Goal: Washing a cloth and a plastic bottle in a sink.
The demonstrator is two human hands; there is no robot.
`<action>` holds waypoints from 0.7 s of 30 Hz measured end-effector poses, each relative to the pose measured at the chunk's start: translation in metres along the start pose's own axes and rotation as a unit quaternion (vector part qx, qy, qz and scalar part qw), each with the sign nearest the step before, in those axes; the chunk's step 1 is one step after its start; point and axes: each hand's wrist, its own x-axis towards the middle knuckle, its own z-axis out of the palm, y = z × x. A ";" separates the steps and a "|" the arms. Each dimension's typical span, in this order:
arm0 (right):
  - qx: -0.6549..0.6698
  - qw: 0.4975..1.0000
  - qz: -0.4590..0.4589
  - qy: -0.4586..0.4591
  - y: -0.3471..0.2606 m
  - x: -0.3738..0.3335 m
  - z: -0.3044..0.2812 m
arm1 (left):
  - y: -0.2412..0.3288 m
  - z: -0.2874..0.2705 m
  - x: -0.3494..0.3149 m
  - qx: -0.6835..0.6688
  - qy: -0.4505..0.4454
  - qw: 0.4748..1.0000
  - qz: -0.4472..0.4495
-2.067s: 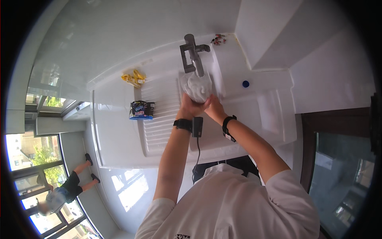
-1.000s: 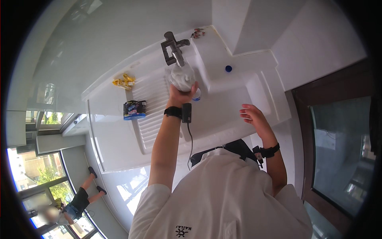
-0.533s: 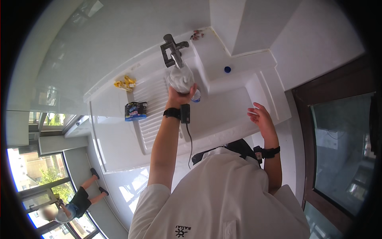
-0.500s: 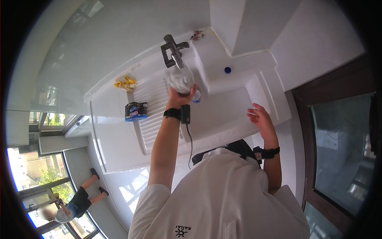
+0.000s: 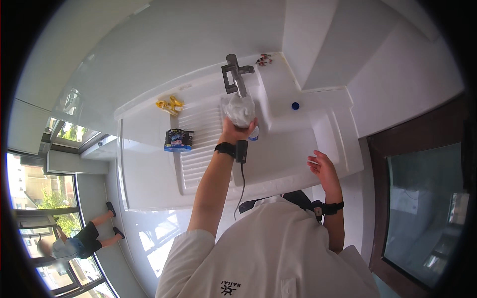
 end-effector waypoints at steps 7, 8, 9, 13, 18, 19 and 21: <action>0.030 0.999 0.017 -0.005 -0.001 0.005 -0.001 | -0.006 0.006 -0.004 0.033 0.001 0.999 0.037; 0.051 0.998 0.028 -0.013 -0.001 0.003 0.001 | -0.006 0.006 -0.005 0.032 0.002 0.999 0.038; 0.051 0.998 0.029 -0.015 -0.002 0.003 0.003 | -0.006 0.007 -0.006 0.022 0.006 0.999 0.032; 0.064 0.997 0.025 -0.037 0.001 0.006 0.003 | -0.012 0.011 -0.006 0.026 0.020 0.998 0.056; 0.066 0.996 0.031 -0.042 0.003 0.005 0.005 | -0.009 0.006 -0.005 0.016 0.028 0.999 0.022; 0.072 0.996 0.036 -0.044 0.002 0.005 0.006 | -0.007 0.002 -0.004 0.021 0.005 1.000 0.016; 0.078 0.995 0.042 -0.046 0.003 0.004 0.007 | -0.002 -0.004 -0.002 0.023 -0.001 1.000 0.012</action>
